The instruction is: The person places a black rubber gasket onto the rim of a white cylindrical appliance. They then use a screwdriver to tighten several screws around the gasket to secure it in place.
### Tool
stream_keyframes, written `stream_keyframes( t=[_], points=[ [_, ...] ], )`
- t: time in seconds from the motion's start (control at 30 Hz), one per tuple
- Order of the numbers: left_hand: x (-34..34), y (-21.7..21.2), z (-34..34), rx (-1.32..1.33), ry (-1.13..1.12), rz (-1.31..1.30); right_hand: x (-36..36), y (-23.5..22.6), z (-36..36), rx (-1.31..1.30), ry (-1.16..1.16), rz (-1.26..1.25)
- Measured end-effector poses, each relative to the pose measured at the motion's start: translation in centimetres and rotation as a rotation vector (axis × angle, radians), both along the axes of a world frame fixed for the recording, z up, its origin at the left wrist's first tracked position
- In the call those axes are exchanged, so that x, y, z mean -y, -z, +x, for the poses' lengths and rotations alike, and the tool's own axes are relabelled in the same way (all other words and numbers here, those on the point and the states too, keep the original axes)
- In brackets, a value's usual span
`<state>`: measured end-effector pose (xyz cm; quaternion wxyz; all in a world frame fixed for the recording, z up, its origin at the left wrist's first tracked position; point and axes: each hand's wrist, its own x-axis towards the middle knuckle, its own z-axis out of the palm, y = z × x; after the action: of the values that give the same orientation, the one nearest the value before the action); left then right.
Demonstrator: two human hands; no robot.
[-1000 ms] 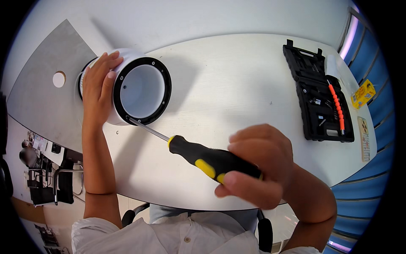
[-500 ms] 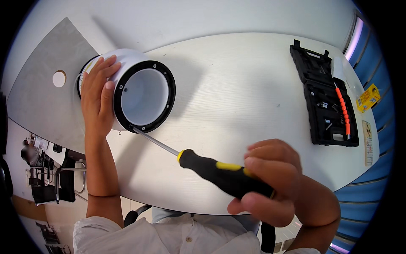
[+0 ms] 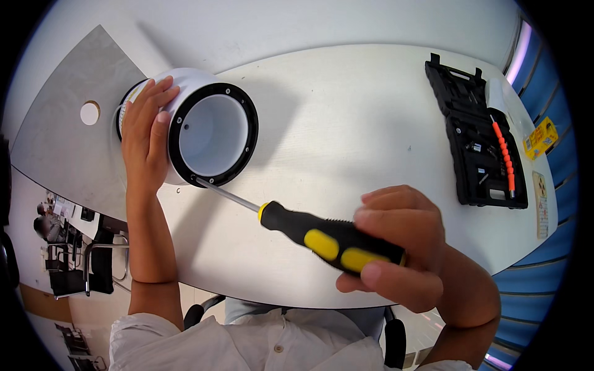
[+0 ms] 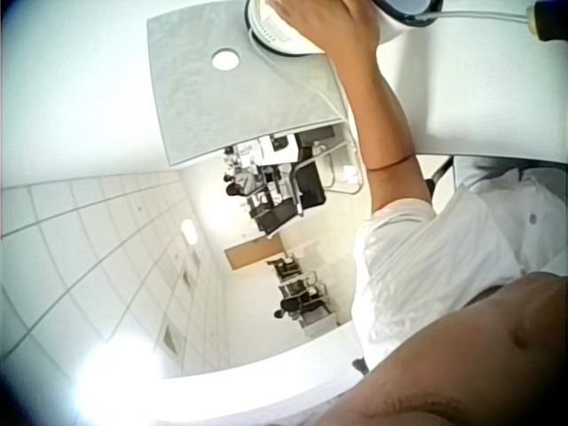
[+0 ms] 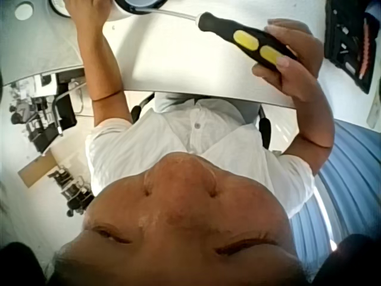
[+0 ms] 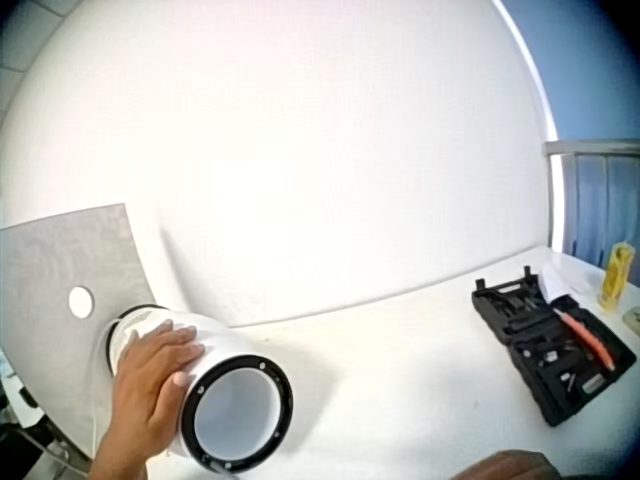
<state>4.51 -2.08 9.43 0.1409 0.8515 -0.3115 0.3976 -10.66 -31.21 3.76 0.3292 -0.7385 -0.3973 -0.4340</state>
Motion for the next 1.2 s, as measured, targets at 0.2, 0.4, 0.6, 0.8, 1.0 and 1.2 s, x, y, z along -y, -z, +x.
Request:
stream_keyframes(
  t=[0.2,0.4,0.6,0.8,1.0,1.2],
  points=[
    [0.0,0.0,0.1,0.002,0.008,-0.004,1.5,-0.2,0.6,-0.111,0.087,-0.132],
    [-0.2,0.1,0.1,-0.005,0.01,-0.011,0.8,0.7,1.5,-0.041,-0.185,0.032],
    [0.0,0.1,0.1,-0.008,0.026,-0.025,1.1,0.0,0.2,-0.041,-0.024,-0.036],
    [-0.2,0.1,0.2,0.014,0.024,-0.015,2.2,-0.1,1.0,-0.117,0.084,-0.186],
    [-0.3,0.1,0.2,0.014,0.037,-0.013,1.6,0.2,1.4,-0.115,-0.111,0.007],
    [-0.1,0.2,0.4,0.02,0.045,-0.013,1.3,-0.6,0.1,-0.185,-0.088,-0.018]
  ],
)
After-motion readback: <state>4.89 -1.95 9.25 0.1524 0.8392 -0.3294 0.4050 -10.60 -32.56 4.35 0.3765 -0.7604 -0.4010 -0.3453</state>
